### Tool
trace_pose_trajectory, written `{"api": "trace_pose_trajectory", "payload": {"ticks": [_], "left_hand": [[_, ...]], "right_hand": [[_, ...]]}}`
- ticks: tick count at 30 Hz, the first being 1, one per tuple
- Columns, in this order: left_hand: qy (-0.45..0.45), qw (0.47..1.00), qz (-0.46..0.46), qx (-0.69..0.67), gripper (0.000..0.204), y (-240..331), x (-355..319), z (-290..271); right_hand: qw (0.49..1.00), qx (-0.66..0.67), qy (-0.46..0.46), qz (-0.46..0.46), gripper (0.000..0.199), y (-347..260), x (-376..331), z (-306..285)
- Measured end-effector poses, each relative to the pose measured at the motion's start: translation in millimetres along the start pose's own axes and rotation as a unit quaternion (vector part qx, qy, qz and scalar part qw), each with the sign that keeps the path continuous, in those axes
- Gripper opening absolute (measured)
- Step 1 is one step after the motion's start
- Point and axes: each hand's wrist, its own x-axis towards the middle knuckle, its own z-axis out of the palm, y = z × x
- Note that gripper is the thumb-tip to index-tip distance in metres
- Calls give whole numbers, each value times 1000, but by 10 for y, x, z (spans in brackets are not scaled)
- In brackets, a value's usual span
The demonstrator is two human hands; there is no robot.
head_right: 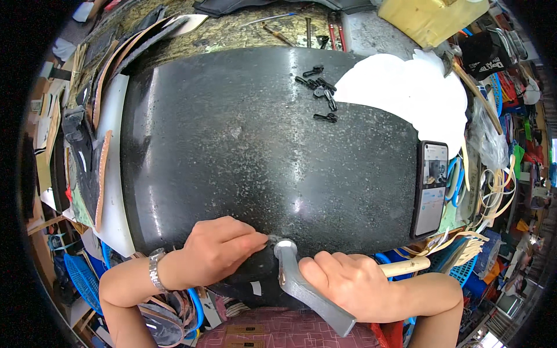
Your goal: The person aligns a zipper with a black leather shoe upper and uses a hammer to drive small metal fasteners into the leather to secure the connection. The process involves handling the shoe parts and using a hammer for precision assembly.
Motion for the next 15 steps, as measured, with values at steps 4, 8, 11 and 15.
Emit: {"api": "trace_pose_trajectory", "payload": {"ticks": [4, 8, 11, 15], "left_hand": [[-46, 988, 84, 120, 27, 81, 2, -74], [-46, 946, 162, 276, 26, 126, 17, -30], [-74, 904, 204, 368, 24, 166, 6, -22], [-54, 883, 226, 408, 20, 156, -34, 24]], "right_hand": [[999, 24, -36, -21, 28, 86, 63, -115], [998, -42, 39, -22, 29, 100, 158, -194], [997, -24, -51, -43, 30, 94, 249, -229], [997, -46, -28, -61, 27, 62, 332, -253]]}}
